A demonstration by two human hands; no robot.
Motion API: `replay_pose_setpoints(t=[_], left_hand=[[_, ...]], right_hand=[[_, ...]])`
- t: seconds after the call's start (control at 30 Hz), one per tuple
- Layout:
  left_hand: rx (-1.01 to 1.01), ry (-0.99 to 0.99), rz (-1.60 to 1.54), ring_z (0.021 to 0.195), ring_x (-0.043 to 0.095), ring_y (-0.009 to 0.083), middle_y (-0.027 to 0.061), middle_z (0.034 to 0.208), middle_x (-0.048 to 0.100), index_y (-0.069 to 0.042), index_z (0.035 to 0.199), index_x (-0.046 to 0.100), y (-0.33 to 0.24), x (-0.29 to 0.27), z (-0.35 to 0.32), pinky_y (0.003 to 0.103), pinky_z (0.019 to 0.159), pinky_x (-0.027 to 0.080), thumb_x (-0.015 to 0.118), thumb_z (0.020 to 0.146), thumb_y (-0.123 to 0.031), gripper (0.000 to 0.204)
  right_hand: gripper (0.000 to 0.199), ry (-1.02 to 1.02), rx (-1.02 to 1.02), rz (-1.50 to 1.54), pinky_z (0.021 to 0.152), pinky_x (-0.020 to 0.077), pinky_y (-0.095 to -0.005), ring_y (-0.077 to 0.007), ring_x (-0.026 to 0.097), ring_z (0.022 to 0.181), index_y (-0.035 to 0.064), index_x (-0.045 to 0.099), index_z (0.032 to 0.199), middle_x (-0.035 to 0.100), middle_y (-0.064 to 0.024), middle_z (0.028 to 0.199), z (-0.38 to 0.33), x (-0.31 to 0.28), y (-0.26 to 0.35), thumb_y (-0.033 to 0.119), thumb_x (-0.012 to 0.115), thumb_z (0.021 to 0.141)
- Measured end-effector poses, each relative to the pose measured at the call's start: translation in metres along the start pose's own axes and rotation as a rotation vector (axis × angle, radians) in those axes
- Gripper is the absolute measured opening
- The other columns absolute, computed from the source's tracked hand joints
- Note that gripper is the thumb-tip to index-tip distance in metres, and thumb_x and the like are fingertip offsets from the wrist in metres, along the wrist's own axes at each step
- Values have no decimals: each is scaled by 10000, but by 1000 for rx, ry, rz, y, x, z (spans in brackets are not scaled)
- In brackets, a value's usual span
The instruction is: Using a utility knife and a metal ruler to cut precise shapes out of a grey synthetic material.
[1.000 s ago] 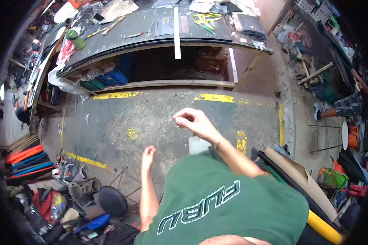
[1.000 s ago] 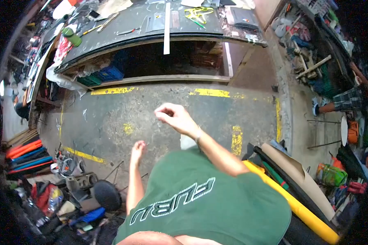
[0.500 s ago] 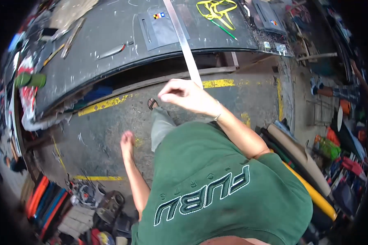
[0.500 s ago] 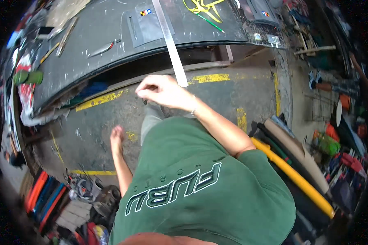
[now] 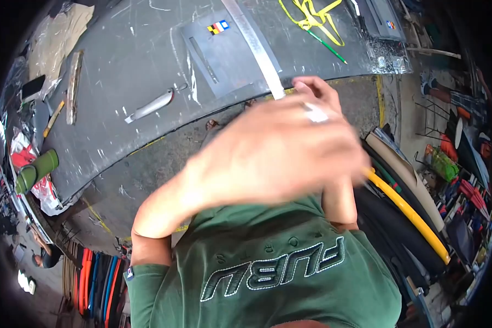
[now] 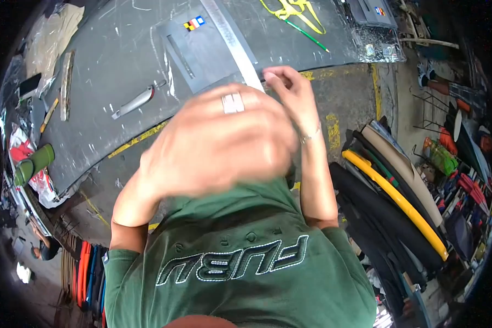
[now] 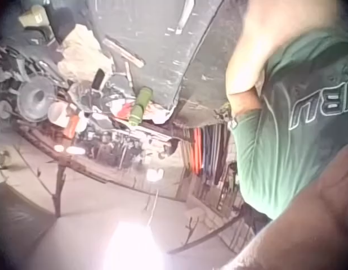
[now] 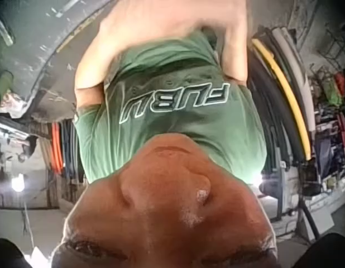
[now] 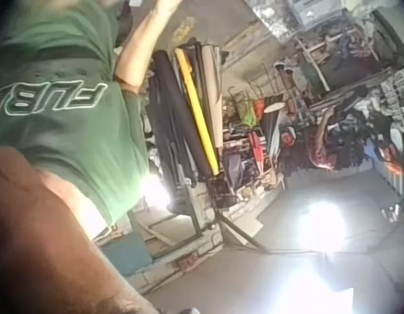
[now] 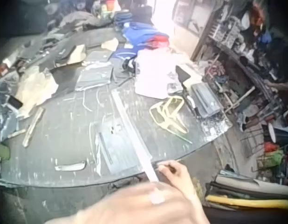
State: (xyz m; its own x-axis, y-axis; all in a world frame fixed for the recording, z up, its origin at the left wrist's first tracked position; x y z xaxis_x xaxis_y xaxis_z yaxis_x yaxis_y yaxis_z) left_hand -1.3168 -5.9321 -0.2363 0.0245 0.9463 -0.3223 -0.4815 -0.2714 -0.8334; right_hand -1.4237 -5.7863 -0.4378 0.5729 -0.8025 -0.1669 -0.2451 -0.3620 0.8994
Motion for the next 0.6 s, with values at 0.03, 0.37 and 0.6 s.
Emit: replay_pose_setpoints(t=[0.03, 0.37, 0.6], left_hand=[[1, -204, -74, 938, 687, 292, 65, 985, 699, -81, 973, 687, -21, 1, 19, 409, 834, 555, 714, 707, -121, 270], [128, -306, -56, 995, 699, 376, 248, 1209, 625, -134, 1344, 450, 29, -109, 6, 587, 860, 591, 464, 953, 42, 429], [-724, -155, 391, 1050, 696, 186, 94, 1182, 705, -70, 1202, 663, 128, -99, -37, 313, 804, 572, 564, 947, 26, 290]], right_hand=[[234, 59, -96, -62, 769, 510, -262, -80, 624, 853, -22, 715, 1115, 726, -40, 934, 14, 4, 6, 172, 698, 985], [241, 67, -156, -246, 790, 492, -226, -69, 624, 867, 11, 725, 1162, 721, -4, 979, 72, -9, 29, 178, 696, 991], [223, -260, -52, -43, 791, 537, -258, -117, 697, 912, 18, 738, 1153, 751, -57, 1080, 62, -66, -20, 171, 663, 1008]])
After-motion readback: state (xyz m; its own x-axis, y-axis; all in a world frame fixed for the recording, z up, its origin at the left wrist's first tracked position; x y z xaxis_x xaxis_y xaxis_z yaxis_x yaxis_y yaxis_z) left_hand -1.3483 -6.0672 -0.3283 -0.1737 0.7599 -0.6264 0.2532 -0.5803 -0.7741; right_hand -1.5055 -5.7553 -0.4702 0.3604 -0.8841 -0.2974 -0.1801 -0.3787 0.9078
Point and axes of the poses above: each hand's wrist, its own z-axis towards the middle knuckle, its own x-axis out of the palm, y = z × x, the point moved 6 cm from there along z, towards the middle knuckle
